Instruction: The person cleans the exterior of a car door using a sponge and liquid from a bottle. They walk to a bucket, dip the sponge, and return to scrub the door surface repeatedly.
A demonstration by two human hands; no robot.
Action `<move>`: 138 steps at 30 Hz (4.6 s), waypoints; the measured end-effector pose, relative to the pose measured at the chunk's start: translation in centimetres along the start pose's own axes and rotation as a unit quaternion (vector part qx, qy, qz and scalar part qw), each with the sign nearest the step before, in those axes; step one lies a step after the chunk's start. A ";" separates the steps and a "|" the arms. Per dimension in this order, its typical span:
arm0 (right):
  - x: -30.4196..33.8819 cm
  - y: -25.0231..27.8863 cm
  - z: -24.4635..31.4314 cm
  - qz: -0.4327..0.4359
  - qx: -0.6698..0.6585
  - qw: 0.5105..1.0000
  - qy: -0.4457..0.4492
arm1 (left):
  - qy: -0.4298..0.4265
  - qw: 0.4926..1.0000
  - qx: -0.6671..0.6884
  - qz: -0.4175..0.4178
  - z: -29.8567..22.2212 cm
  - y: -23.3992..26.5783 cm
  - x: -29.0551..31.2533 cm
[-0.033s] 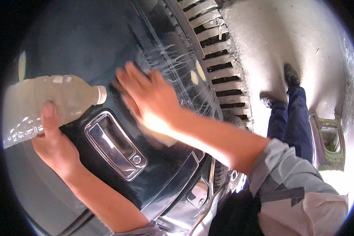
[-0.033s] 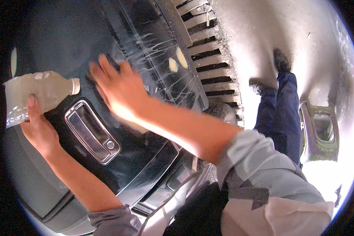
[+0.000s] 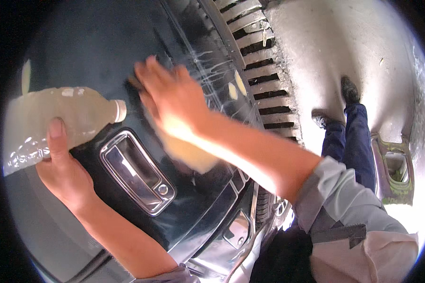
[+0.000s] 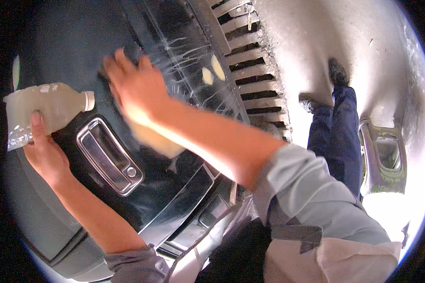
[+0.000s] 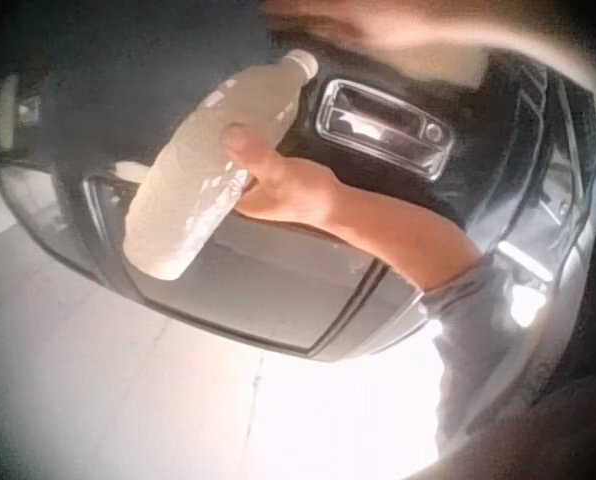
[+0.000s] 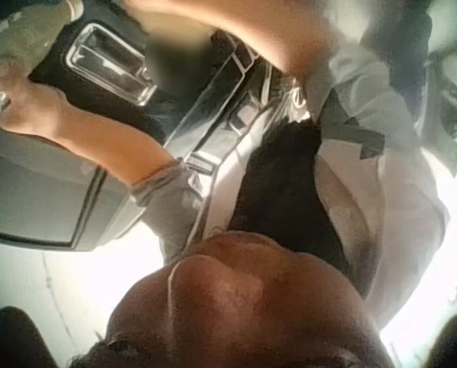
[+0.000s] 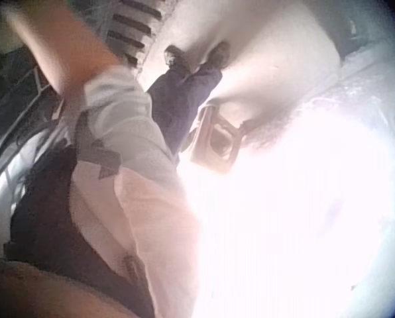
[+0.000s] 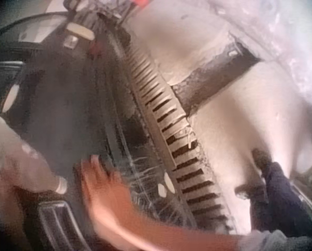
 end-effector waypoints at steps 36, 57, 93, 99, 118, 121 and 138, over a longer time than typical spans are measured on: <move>5.7 1.7 1.2 0.034 -0.072 0.995 0.063 | -0.020 0.999 -0.026 -0.033 -0.8 -1.3 -0.2; 16.8 4.7 1.8 0.132 -0.112 0.984 0.044 | 0.014 0.999 -0.040 0.011 -0.5 -1.2 0.1; 20.9 4.6 -1.8 0.122 -0.098 0.984 0.089 | 0.042 0.993 -0.064 0.095 0.3 -0.6 0.2; 13.4 2.8 -1.5 0.076 -0.069 0.991 0.082 | 0.051 0.992 -0.055 0.097 0.3 -1.3 0.0; 22.7 5.3 -0.7 0.118 -0.090 0.989 0.030 | 0.100 0.984 0.007 0.149 1.6 -0.2 -0.5; 16.5 3.9 -0.5 0.080 -0.087 0.993 0.024 | 0.069 0.986 -0.024 0.150 1.6 -0.4 0.1; 14.5 2.5 -1.4 0.058 -0.073 0.996 0.013 | 0.083 0.983 -0.009 0.164 2.2 -1.1 -0.1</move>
Point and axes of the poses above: each hand's wrist, its own x-axis away from the middle knuckle, its own y-axis out of the back of the hand, z = x × y, the point moved 1 cm from there along -x, towards the middle knuckle, and after that the axes turned 4 degrees about z, right-handed, at the moved point
